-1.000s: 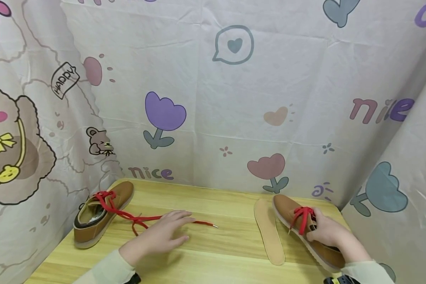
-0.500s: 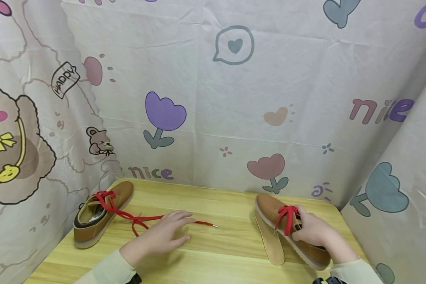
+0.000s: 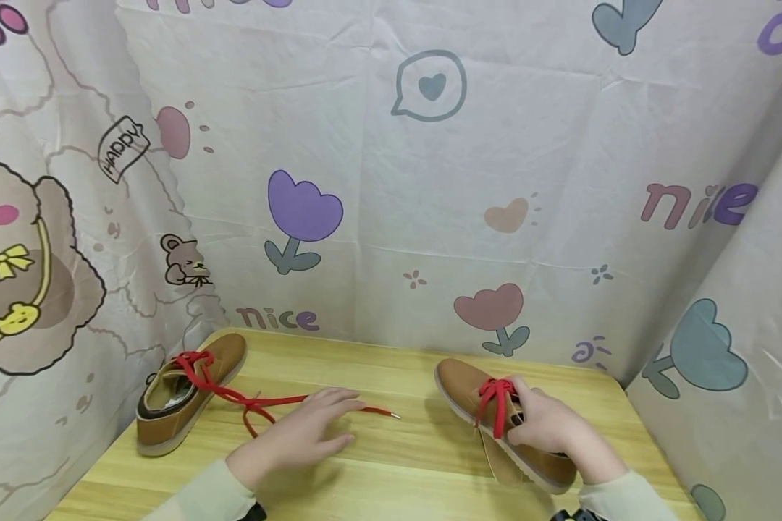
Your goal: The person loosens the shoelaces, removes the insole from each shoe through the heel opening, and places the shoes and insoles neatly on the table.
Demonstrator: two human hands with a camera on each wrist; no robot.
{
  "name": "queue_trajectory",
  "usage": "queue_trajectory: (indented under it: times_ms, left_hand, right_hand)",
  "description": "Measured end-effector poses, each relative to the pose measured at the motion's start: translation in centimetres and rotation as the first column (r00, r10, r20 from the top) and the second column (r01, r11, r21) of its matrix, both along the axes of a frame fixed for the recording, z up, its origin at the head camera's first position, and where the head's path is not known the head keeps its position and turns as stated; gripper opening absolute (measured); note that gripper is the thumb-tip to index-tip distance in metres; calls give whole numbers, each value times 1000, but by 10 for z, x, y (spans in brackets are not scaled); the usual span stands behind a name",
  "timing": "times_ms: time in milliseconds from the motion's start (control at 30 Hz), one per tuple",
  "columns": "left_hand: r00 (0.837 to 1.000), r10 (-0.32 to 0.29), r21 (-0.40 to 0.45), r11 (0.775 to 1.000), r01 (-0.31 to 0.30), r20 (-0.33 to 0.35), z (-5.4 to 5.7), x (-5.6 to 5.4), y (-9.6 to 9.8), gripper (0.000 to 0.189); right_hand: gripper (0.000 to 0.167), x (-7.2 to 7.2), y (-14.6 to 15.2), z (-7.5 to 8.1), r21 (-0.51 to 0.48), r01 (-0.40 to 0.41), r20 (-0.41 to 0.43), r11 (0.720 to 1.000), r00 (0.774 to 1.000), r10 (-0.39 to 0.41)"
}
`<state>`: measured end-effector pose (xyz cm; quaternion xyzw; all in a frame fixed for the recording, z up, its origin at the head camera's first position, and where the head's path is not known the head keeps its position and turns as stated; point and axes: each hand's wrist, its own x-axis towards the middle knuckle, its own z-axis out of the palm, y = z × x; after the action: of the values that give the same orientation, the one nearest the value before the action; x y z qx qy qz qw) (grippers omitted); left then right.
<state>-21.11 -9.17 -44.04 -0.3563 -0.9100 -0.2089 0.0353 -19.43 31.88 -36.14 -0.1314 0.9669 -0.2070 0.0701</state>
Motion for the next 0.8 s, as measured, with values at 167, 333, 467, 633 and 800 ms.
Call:
queue_trajectory:
  times_ms: [167, 333, 467, 633, 800]
  left_hand:
    - [1000, -11, 2, 1000, 11, -6, 1, -1, 7, 49]
    - [1000, -29, 12, 1000, 29, -6, 3, -3, 16, 49]
    - [999, -33, 11, 999, 33, -14, 0, -6, 24, 51]
    - [998, -45, 23, 999, 46, -41, -5, -12, 34, 54]
    - [998, -59, 43, 997, 60, -26, -5, -17, 48, 56]
  right_hand:
    - [83, 0, -10, -1, 25, 8, 11, 1000, 1000, -9]
    - [80, 0, -17, -2, 26, 12, 21, 1000, 1000, -13]
    - [79, 1, -21, -3, 25, 16, 24, 1000, 1000, -17]
    - [81, 3, -26, -3, 29, 11, 29, 1000, 999, -12]
    - [84, 3, -31, -3, 27, 1, 42, 1000, 999, -2]
